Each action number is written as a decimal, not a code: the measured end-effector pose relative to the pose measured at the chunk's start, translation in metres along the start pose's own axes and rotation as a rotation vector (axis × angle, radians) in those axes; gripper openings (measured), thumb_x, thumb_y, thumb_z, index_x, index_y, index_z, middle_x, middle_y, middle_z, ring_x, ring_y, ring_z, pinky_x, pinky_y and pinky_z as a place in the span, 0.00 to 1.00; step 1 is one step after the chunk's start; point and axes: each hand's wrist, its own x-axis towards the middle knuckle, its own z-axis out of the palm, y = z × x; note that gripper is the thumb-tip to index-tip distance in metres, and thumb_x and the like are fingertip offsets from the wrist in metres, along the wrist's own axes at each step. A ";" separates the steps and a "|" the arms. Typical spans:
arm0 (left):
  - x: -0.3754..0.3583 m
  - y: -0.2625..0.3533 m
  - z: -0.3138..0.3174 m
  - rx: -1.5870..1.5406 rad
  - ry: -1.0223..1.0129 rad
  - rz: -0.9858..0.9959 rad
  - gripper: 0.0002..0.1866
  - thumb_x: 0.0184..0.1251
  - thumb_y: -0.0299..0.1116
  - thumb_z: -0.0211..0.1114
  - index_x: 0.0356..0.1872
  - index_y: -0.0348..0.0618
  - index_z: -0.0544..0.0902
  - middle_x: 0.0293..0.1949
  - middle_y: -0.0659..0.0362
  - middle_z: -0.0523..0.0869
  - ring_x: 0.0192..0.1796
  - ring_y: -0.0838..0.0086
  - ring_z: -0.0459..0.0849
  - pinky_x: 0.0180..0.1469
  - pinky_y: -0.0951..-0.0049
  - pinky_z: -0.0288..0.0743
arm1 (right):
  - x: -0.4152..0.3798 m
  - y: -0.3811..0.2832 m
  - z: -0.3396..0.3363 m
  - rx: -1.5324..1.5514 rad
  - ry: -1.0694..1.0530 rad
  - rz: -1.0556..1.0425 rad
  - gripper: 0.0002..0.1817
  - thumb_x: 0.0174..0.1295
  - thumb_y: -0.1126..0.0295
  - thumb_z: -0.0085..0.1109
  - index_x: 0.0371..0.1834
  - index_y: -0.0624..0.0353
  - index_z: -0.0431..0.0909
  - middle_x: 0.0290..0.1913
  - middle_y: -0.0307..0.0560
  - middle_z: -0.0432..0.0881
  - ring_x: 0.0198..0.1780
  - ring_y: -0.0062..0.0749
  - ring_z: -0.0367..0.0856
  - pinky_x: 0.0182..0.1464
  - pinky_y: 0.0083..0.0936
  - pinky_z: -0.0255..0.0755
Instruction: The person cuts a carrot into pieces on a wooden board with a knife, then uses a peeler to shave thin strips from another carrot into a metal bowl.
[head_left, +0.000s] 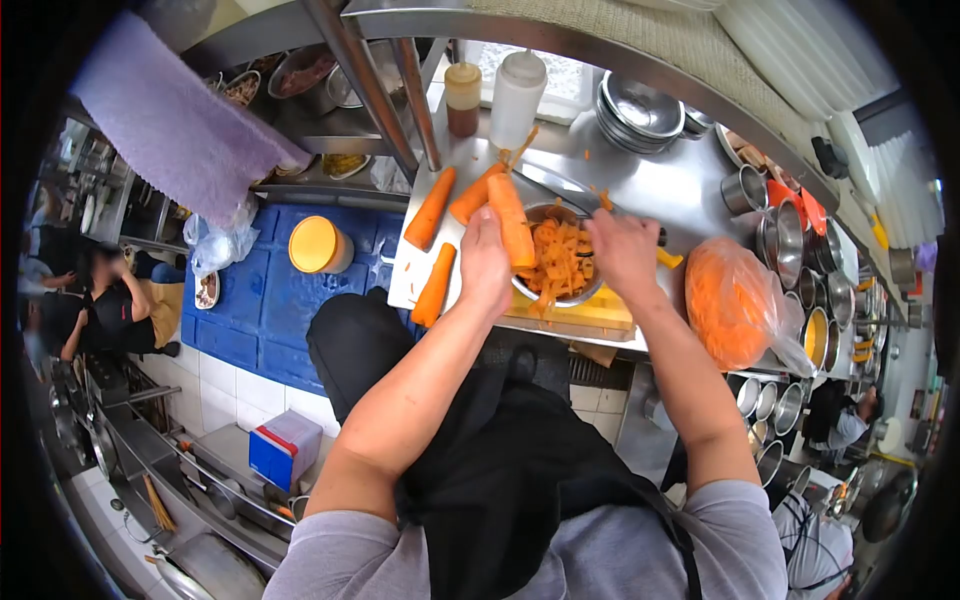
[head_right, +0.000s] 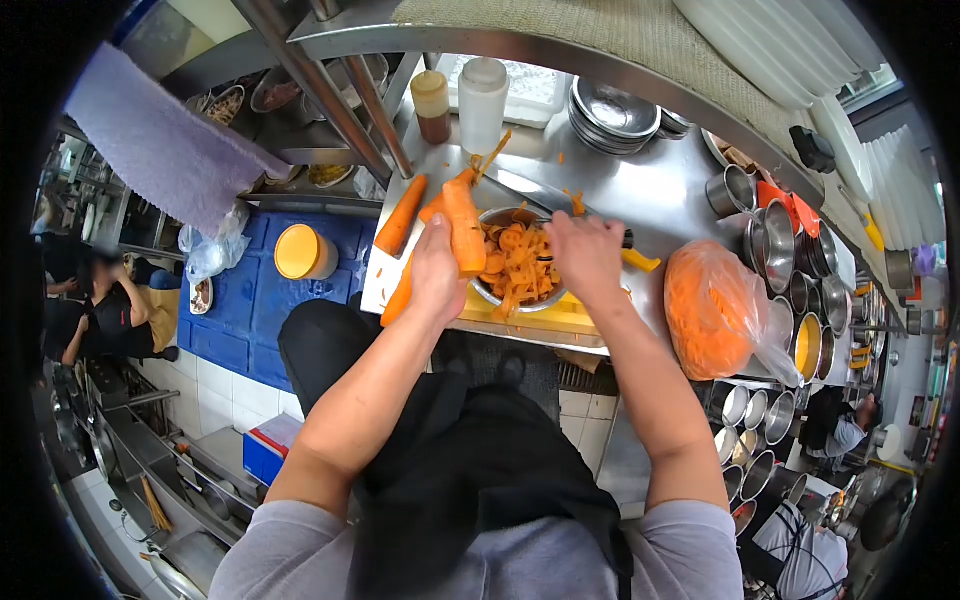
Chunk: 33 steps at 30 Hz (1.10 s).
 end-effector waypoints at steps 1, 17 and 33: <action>0.001 0.002 -0.002 0.007 -0.075 -0.029 0.23 0.87 0.45 0.42 0.68 0.37 0.69 0.57 0.53 0.79 0.56 0.67 0.81 0.58 0.61 0.78 | 0.001 0.005 -0.002 -0.024 0.044 0.004 0.09 0.71 0.61 0.57 0.34 0.50 0.77 0.25 0.42 0.82 0.36 0.41 0.80 0.51 0.47 0.63; -0.020 0.017 -0.007 0.010 -0.110 -0.295 0.24 0.84 0.46 0.44 0.68 0.39 0.72 0.58 0.52 0.80 0.57 0.64 0.83 0.55 0.54 0.81 | 0.018 -0.051 -0.013 0.202 -0.055 -0.383 0.07 0.63 0.62 0.66 0.33 0.48 0.80 0.31 0.35 0.78 0.42 0.34 0.76 0.60 0.50 0.62; -0.004 0.000 -0.022 0.010 -0.195 -0.239 0.20 0.83 0.37 0.48 0.68 0.40 0.70 0.55 0.53 0.81 0.53 0.65 0.84 0.56 0.62 0.80 | 0.032 -0.024 -0.004 0.191 0.103 0.021 0.11 0.72 0.60 0.56 0.34 0.53 0.80 0.31 0.46 0.84 0.39 0.47 0.80 0.53 0.47 0.63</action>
